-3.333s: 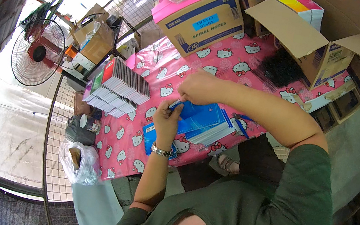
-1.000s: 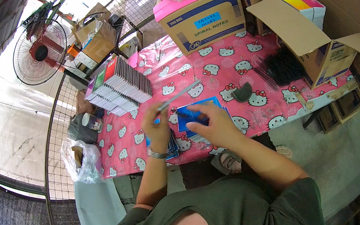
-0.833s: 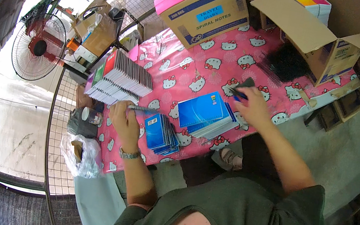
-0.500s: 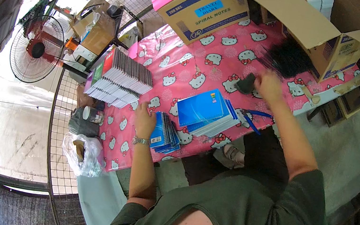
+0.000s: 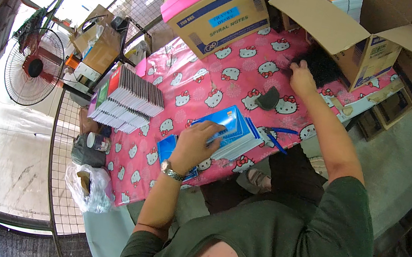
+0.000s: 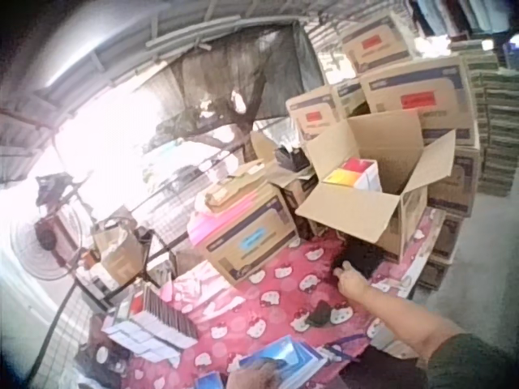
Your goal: The person manually inserts a plastic spiral coil through the pre-punched holes of a notebook and uses a hand tool to crimp and trim the ends.
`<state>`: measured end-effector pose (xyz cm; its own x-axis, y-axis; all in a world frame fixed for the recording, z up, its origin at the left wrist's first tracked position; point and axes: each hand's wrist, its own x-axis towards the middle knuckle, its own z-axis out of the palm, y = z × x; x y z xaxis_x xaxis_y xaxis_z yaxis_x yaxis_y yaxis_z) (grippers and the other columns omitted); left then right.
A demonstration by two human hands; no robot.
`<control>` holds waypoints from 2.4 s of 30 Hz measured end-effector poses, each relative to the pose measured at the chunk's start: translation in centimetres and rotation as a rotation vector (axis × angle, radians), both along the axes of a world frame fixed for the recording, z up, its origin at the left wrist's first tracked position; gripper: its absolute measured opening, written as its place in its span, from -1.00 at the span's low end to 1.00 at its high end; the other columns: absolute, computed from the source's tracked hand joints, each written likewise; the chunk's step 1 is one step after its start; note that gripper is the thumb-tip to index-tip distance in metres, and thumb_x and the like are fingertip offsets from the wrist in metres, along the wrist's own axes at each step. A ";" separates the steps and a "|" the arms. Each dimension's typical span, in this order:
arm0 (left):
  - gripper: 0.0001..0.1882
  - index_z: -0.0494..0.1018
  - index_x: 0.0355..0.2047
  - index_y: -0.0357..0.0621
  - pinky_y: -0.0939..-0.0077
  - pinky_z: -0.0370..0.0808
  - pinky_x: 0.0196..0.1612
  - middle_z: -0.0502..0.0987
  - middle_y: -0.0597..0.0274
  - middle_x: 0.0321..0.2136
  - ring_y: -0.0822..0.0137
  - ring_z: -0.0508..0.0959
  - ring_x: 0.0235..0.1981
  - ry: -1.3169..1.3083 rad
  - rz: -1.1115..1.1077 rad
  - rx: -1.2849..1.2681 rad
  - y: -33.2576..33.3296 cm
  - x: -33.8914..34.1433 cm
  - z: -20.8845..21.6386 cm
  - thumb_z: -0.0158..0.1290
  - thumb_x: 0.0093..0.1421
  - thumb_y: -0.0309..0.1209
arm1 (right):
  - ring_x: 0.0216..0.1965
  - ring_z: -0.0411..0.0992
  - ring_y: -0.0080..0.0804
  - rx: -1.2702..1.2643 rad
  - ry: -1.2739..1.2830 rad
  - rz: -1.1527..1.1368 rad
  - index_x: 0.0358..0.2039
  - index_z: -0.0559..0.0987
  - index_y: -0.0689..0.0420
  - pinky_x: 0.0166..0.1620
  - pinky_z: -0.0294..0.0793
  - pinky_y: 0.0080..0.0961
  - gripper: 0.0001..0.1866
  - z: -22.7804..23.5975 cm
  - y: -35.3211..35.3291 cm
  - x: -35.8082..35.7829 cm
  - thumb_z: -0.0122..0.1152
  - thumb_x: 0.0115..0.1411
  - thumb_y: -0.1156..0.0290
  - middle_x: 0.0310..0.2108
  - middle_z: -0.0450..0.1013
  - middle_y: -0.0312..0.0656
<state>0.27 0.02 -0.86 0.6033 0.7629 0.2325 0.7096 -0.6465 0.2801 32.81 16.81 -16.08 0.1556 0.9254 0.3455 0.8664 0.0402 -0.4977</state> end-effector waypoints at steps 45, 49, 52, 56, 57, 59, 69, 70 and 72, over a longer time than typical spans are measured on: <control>-0.78 0.44 -0.14 -0.15 0.19 0.27 -0.06 0.54 0.11 -0.24 0.10 0.50 -0.17 -0.011 0.252 0.282 0.9 2.0 0.1 0.05 0.23 -0.36 | -0.11 0.47 0.07 0.095 0.371 0.758 -0.08 0.52 0.12 -0.12 0.49 -0.13 -0.73 13.8 -13.8 -11.0 0.21 0.19 0.44 -0.28 0.46 -0.11; -0.76 0.44 -0.12 -0.15 0.19 0.26 -0.05 0.54 0.13 -0.23 0.11 0.50 -0.17 0.049 0.220 0.320 0.8 1.8 -0.2 0.05 0.23 -0.36 | -0.17 0.50 0.08 -0.067 0.295 0.731 0.06 0.42 0.10 -0.16 0.53 -0.11 -0.64 15.1 -13.8 -11.3 0.15 0.26 0.35 -0.30 0.49 -0.03; -0.77 0.44 -0.13 -0.15 0.19 0.26 -0.04 0.54 0.13 -0.23 0.10 0.49 -0.17 0.052 0.217 0.262 0.6 1.6 0.1 0.05 0.24 -0.35 | -0.30 0.51 0.06 0.059 0.297 0.833 0.05 0.46 0.07 -0.22 0.52 -0.17 -0.68 15.4 -13.4 -11.1 0.12 0.28 0.41 -0.37 0.51 -0.01; -0.77 0.45 -0.13 -0.11 0.09 0.26 0.05 0.55 0.14 -0.25 0.10 0.51 -0.16 -0.067 0.195 0.220 0.8 1.0 -0.6 0.04 0.27 -0.31 | -0.23 0.54 0.03 -0.364 0.714 0.775 0.08 0.44 0.07 -0.18 0.53 -0.13 -0.61 11.5 -6.1 -9.9 0.16 0.25 0.32 -0.28 0.53 0.08; -0.78 0.46 -0.13 -0.11 0.08 0.26 0.06 0.56 0.14 -0.25 0.10 0.51 -0.16 -0.065 0.184 0.188 1.0 1.3 -0.4 0.04 0.27 -0.31 | -0.20 0.54 0.01 -0.146 0.475 0.556 0.10 0.43 0.07 -0.16 0.53 -0.11 -0.57 8.1 -3.3 -9.2 0.18 0.23 0.27 -0.26 0.53 0.10; -0.78 0.46 -0.14 -0.11 0.07 0.25 0.09 0.56 0.13 -0.24 0.08 0.51 -0.14 -0.055 0.173 0.180 1.2 1.3 0.0 0.03 0.28 -0.30 | -0.17 0.51 0.16 -0.145 -0.014 0.413 0.04 0.49 0.14 -0.08 0.50 -0.07 -0.48 0.8 -0.4 -8.0 0.25 0.11 0.16 -0.21 0.54 0.18; -0.71 0.50 -0.18 -0.12 0.13 0.31 -0.01 0.47 0.14 -0.22 0.06 0.41 -0.09 -0.155 0.343 0.241 0.4 0.1 -1.7 0.21 0.15 -0.27 | -0.02 0.47 -0.40 -0.741 1.124 1.328 0.09 0.55 0.13 0.04 0.44 -0.38 -0.49 13.0 -4.6 -8.7 0.35 0.12 0.31 -0.05 0.53 -0.16; -0.71 0.51 -0.19 -0.11 0.14 0.31 -0.03 0.46 0.14 -0.23 0.06 0.40 -0.10 -0.156 0.330 0.233 0.7 0.4 -1.4 0.23 0.13 -0.27 | -0.04 0.46 -0.46 -0.833 1.240 1.551 0.12 0.54 0.13 0.02 0.44 -0.42 -0.50 14.4 -5.0 -8.6 0.33 0.14 0.35 -0.06 0.54 -0.19; -0.70 0.51 -0.21 -0.11 0.15 0.31 -0.05 0.46 0.13 -0.25 0.06 0.40 -0.12 -0.186 0.310 0.215 0.7 0.6 -1.3 0.26 0.10 -0.26 | -0.09 0.47 -0.53 -0.768 0.618 1.380 0.12 0.53 0.16 -0.02 0.45 -0.53 -0.45 14.9 -4.6 -9.0 0.35 0.11 0.30 -0.09 0.54 -0.26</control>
